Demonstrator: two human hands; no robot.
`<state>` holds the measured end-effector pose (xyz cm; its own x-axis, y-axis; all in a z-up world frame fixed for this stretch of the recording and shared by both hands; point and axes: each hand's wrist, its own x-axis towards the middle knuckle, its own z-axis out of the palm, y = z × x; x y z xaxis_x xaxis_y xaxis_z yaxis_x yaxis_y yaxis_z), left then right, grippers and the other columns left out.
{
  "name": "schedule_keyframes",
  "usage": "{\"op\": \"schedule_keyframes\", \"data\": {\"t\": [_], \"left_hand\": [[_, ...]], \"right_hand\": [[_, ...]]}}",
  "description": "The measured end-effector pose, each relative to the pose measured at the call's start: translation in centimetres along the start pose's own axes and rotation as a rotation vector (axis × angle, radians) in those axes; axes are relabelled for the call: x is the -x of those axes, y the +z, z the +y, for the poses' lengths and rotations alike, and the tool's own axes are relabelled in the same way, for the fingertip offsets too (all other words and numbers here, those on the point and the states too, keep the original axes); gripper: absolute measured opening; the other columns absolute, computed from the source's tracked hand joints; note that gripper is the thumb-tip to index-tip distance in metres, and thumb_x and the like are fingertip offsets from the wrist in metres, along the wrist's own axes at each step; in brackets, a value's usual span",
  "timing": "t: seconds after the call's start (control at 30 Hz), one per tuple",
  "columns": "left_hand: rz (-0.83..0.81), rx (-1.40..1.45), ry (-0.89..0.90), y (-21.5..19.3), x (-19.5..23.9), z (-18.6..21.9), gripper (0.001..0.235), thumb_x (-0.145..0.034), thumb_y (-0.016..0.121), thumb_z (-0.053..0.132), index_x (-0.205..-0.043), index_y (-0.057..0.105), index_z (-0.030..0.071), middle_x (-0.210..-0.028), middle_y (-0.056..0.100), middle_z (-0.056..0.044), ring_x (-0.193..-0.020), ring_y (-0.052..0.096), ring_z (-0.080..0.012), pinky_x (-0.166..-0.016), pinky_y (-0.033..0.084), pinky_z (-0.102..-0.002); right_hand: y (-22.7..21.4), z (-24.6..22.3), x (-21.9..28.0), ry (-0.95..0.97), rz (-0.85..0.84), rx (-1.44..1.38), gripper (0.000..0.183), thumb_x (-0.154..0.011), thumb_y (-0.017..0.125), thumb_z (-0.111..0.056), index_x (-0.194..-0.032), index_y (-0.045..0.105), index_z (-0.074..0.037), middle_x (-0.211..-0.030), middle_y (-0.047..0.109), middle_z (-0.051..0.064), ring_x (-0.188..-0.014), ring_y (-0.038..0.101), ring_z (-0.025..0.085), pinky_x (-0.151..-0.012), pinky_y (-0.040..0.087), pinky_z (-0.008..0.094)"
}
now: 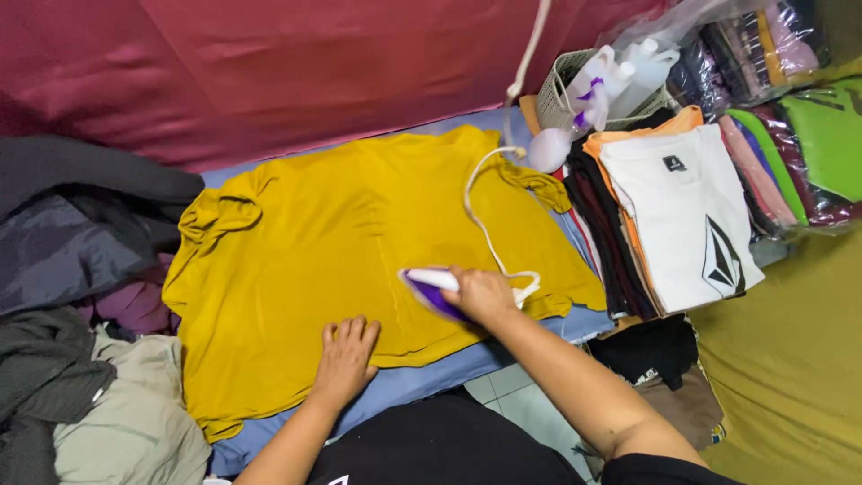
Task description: Ironing a yellow shirt on an ironing board.
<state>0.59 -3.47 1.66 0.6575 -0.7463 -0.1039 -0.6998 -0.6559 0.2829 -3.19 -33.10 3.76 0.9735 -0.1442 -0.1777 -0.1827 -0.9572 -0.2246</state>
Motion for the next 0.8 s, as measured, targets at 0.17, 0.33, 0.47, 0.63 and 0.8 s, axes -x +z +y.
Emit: {"op": "schedule_keyframes", "data": {"t": [0.17, 0.33, 0.47, 0.63, 0.8], "left_hand": [[0.1, -0.005, 0.08, 3.2, -5.0, 1.5, 0.057, -0.068, 0.074, 0.019, -0.123, 0.058, 0.015, -0.13, 0.058, -0.014, -0.122, 0.051, -0.0332, -0.104, 0.035, -0.057], [0.118, 0.23, -0.225, 4.7, -10.2, 1.6, 0.037, -0.087, 0.059, 0.007, -0.123, 0.06, 0.015, -0.12, 0.07, -0.013, -0.117, 0.062, -0.0347, -0.103, 0.045, -0.05], [-0.174, 0.46, -0.543, -0.9, -12.2, 3.5, 0.049, -0.088, 0.066, 0.031, -0.134, 0.055, 0.014, -0.117, 0.071, -0.021, -0.114, 0.066, -0.04, -0.098, 0.05, -0.05], [-0.641, 0.41, -0.347, 5.3, -10.9, 1.5, 0.087, -0.069, 0.094, 0.051, -0.135, 0.057, 0.01, -0.129, 0.065, -0.02, -0.122, 0.062, -0.0351, -0.103, 0.05, -0.042], [-0.761, 0.567, -0.41, 5.5, -9.4, 1.6, 0.048, -0.076, 0.075, 0.033, -0.122, 0.073, 0.021, -0.119, 0.076, -0.013, -0.111, 0.072, -0.0292, -0.099, 0.055, -0.037]], "right_hand": [[-3.1, 7.4, -4.8, 0.185, 0.05, 0.05, 0.044, -0.085, 0.072, -0.052, -0.105, 0.07, -0.013, -0.088, 0.075, 0.019, -0.082, 0.073, 0.04, -0.075, 0.058, 0.052], [-8.0, 10.9, -11.1, 0.145, 0.012, 0.034, 0.049, -0.082, 0.073, -0.054, -0.112, 0.071, -0.015, -0.096, 0.075, 0.02, -0.09, 0.072, 0.041, -0.08, 0.056, 0.054], [-11.5, 12.1, -17.4, 0.083, 0.128, 0.047, 0.052, -0.086, 0.07, -0.057, -0.118, 0.068, -0.016, -0.097, 0.075, 0.02, -0.091, 0.072, 0.041, -0.081, 0.055, 0.053], [-13.3, 14.2, -25.4, -0.071, 0.17, 0.102, 0.048, -0.088, 0.071, -0.056, -0.115, 0.069, -0.016, -0.097, 0.075, 0.019, -0.092, 0.072, 0.04, -0.083, 0.056, 0.051], [-12.7, 16.1, -30.0, -0.146, 0.039, 0.201, 0.05, -0.087, 0.073, -0.052, -0.123, 0.067, -0.018, -0.107, 0.074, 0.014, -0.106, 0.069, 0.035, -0.089, 0.052, 0.051]]}}
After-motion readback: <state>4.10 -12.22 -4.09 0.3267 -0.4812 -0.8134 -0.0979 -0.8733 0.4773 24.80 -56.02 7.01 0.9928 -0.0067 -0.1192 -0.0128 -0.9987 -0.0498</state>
